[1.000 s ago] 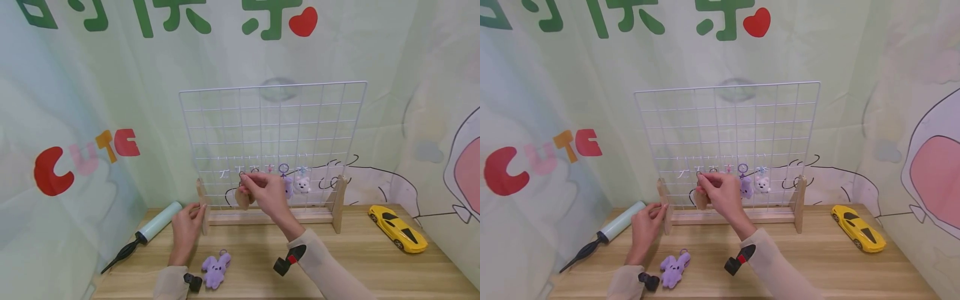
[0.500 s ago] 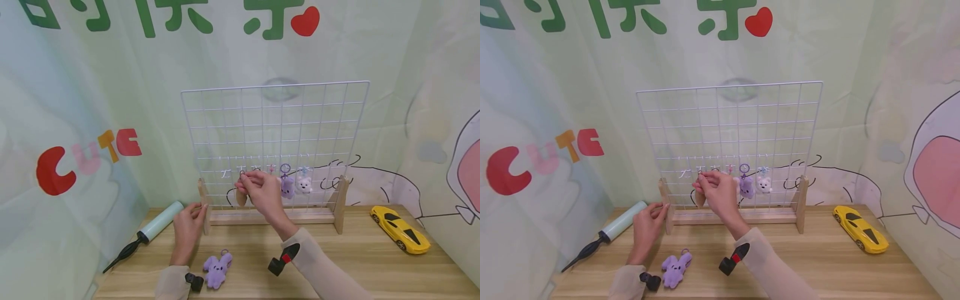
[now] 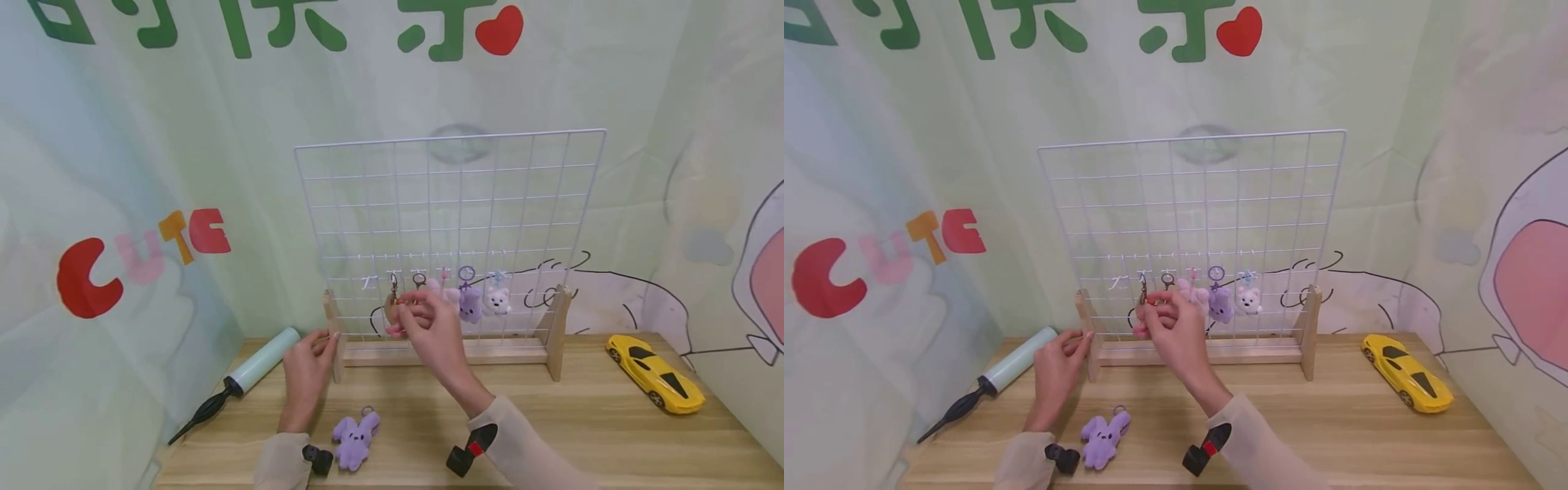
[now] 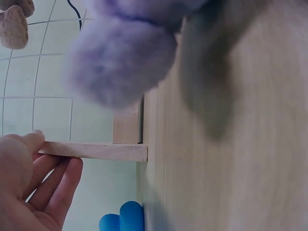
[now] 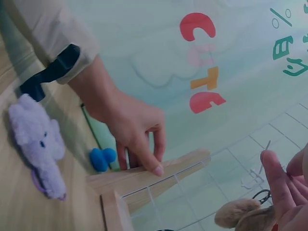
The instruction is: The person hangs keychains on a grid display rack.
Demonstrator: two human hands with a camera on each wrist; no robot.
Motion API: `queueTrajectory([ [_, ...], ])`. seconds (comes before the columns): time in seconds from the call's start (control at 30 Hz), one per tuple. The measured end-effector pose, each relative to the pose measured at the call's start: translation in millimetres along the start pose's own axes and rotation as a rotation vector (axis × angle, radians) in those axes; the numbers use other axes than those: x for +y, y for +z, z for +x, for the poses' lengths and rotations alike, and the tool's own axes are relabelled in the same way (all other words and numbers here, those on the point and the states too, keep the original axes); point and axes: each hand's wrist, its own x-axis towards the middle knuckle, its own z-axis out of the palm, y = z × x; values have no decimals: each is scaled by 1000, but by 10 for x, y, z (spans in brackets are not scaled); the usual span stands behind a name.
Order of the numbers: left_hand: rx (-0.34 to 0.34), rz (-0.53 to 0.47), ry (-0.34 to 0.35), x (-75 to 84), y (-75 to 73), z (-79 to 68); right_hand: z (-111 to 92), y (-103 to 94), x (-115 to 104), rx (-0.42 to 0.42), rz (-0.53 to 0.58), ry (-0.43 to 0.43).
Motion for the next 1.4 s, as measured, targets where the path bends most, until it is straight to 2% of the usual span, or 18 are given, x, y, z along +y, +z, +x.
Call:
queueTrajectory([
  [0.17,-4,4,-8,14,-2,2,-180,-25,174,-98,-39,-32],
  [0.53,4,31,-2,18,17,-6,-538,-43,799,-354,-244,53],
  [0.9,38,28,31,8,35,-2,-622,9,1016,-564,-286,100],
  [1.03,47,20,45,0,27,-1,-637,37,1042,-676,-371,46],
  [1.2,47,28,39,-10,27,4,-677,29,1023,-831,-597,-136],
  [1.3,41,33,35,-11,28,6,-704,22,1018,-862,-685,-197],
  [1.4,37,38,33,-8,27,0,-720,18,1022,-854,-718,-213],
])
